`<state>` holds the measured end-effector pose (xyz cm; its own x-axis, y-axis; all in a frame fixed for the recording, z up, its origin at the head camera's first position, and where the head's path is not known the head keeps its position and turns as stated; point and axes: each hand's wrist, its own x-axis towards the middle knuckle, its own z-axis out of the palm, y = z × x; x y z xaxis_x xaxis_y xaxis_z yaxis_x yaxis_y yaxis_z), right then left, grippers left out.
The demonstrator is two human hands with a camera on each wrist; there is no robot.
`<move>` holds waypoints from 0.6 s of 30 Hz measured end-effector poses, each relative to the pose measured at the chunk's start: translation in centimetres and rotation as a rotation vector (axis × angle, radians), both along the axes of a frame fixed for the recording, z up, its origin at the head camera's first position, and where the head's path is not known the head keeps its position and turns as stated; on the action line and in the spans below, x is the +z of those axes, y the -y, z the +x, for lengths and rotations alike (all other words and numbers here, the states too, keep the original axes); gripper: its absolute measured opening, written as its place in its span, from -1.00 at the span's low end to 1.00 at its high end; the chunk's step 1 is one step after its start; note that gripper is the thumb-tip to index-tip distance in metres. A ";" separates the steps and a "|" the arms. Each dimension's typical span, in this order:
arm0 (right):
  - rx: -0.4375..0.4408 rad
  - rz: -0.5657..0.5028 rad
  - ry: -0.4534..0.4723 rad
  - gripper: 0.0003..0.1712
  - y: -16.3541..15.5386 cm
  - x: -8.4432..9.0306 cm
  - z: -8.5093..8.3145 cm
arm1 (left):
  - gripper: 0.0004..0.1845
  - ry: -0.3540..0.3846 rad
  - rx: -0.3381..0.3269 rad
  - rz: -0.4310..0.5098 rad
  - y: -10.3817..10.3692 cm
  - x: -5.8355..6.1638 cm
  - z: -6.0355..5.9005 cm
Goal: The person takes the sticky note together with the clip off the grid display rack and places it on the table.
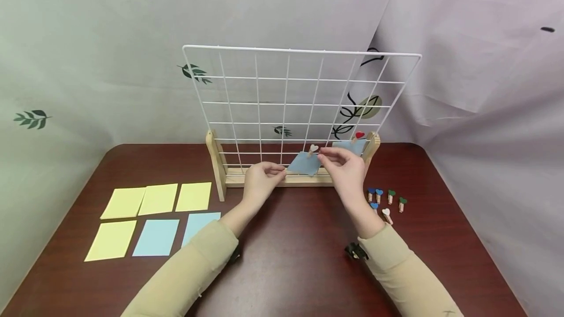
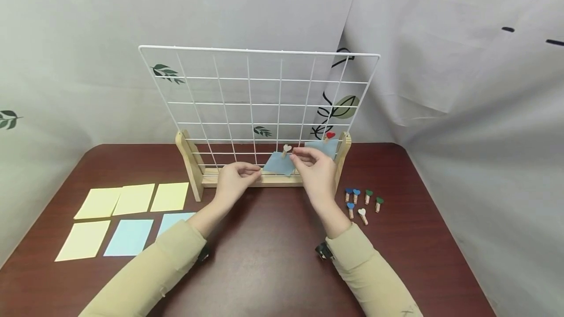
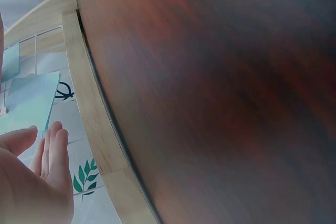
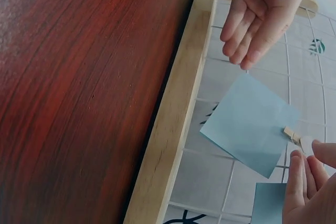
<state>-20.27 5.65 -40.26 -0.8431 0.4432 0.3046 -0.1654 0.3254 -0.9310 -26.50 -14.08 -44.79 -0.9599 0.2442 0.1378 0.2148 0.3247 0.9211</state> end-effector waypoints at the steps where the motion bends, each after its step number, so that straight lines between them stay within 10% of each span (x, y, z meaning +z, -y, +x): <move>1: -0.004 0.001 -0.002 -0.77 0.1 0.0 0.0 | -0.85 -0.004 0.001 0.000 -0.1 0.0 0.0; 18: -0.055 -0.030 -0.037 -0.70 1.3 -0.8 0.3 | -0.82 -0.073 0.003 -0.063 -0.4 0.1 0.3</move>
